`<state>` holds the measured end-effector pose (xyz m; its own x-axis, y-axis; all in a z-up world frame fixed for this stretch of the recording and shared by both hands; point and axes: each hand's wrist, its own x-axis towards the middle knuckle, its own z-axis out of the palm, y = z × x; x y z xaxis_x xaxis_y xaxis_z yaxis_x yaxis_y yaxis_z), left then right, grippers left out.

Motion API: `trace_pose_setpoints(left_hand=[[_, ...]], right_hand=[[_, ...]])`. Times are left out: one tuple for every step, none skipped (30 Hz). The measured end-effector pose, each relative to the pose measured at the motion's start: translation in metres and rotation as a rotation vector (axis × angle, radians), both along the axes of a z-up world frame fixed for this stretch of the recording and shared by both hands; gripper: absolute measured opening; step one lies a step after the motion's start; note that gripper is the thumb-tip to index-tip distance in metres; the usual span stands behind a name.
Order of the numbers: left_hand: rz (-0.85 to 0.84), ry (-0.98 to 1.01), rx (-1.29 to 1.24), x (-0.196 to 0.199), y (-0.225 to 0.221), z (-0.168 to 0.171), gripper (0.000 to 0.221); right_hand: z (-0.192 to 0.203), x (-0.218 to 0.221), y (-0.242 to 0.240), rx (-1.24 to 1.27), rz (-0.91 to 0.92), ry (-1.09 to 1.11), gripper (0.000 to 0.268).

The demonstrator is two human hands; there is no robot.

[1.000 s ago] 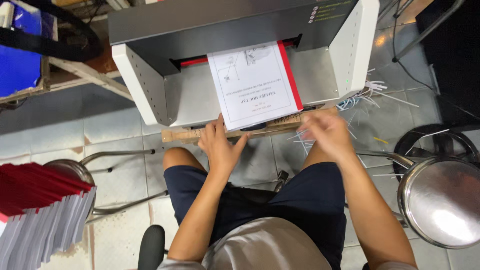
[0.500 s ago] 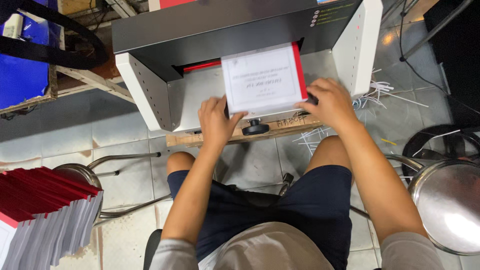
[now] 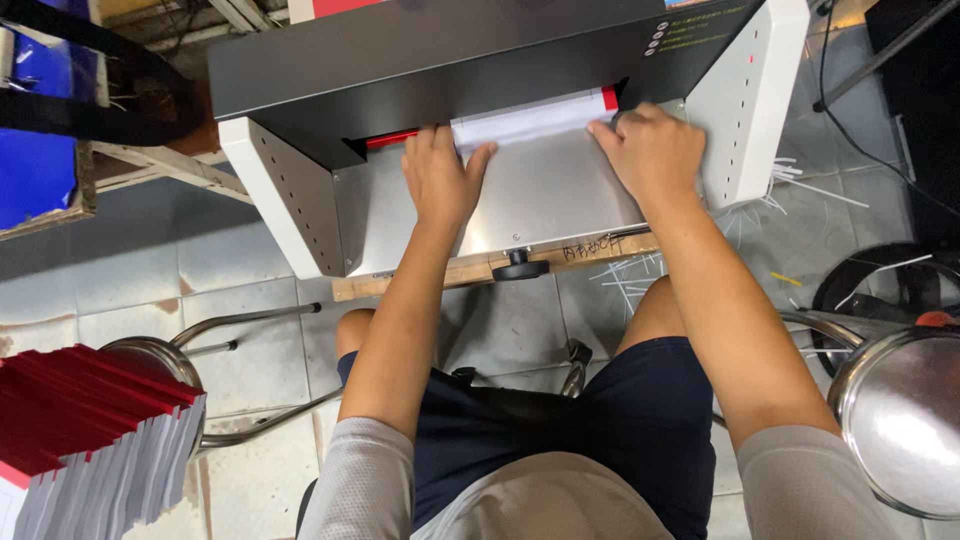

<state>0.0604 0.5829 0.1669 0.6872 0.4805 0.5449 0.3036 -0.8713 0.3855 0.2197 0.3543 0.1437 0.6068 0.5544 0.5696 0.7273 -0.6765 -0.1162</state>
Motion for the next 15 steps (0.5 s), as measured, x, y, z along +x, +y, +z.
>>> trace_pose_setpoints(left_hand=[[0.039, 0.026, -0.012, 0.004, 0.001, 0.000, 0.059], [0.078, 0.052, -0.027, 0.008, 0.000, 0.001, 0.058], [0.116, 0.078, -0.041, 0.011, 0.000, 0.002, 0.058], [0.151, 0.078, -0.072, 0.013, -0.001, 0.004, 0.058], [0.186, 0.078, -0.103, 0.015, -0.002, 0.005, 0.057], [0.220, 0.081, -0.133, 0.016, -0.003, 0.006, 0.057], [0.239, 0.056, -0.139, 0.018, -0.004, 0.007, 0.056], [0.258, 0.034, -0.142, 0.021, -0.004, 0.006, 0.055], [0.277, 0.011, -0.146, 0.023, -0.005, 0.005, 0.054], [0.290, 0.022, -0.150, 0.025, -0.004, 0.005, 0.056], [0.303, 0.033, -0.154, 0.027, -0.003, 0.004, 0.058], [0.316, 0.043, -0.160, 0.028, -0.004, 0.002, 0.060], [0.318, 0.042, -0.129, 0.028, -0.004, 0.000, 0.061], [0.322, 0.040, -0.099, 0.028, -0.004, -0.001, 0.063], [0.326, 0.038, -0.068, 0.026, -0.004, -0.001, 0.064]], right_hand=[[-0.003, 0.004, 0.003, 0.004, -0.014, -0.022, 0.049], [-0.005, 0.007, 0.006, 0.001, -0.038, -0.043, 0.049], [-0.007, 0.010, 0.009, -0.002, -0.063, -0.064, 0.050], [-0.010, 0.012, 0.013, -0.005, -0.085, -0.082, 0.051], [-0.012, 0.014, 0.016, -0.021, -0.112, -0.113, 0.053], [-0.014, 0.015, 0.019, -0.038, -0.142, -0.142, 0.055], [-0.016, 0.016, 0.021, -0.055, -0.171, -0.171, 0.057], [-0.018, 0.018, 0.023, -0.027, -0.181, -0.168, 0.057], [-0.020, 0.019, 0.024, 0.001, -0.192, -0.165, 0.057], [-0.021, 0.020, 0.025, 0.029, -0.205, -0.162, 0.058], [-0.022, 0.020, 0.026, 0.045, -0.204, -0.160, 0.058], [-0.022, 0.020, 0.026, 0.059, -0.205, -0.160, 0.058], [-0.023, 0.019, 0.024, 0.073, -0.205, -0.159, 0.058], [-0.023, 0.017, 0.024, 0.087, -0.194, -0.147, 0.058], [-0.023, 0.015, 0.023, 0.100, -0.184, -0.134, 0.058]])
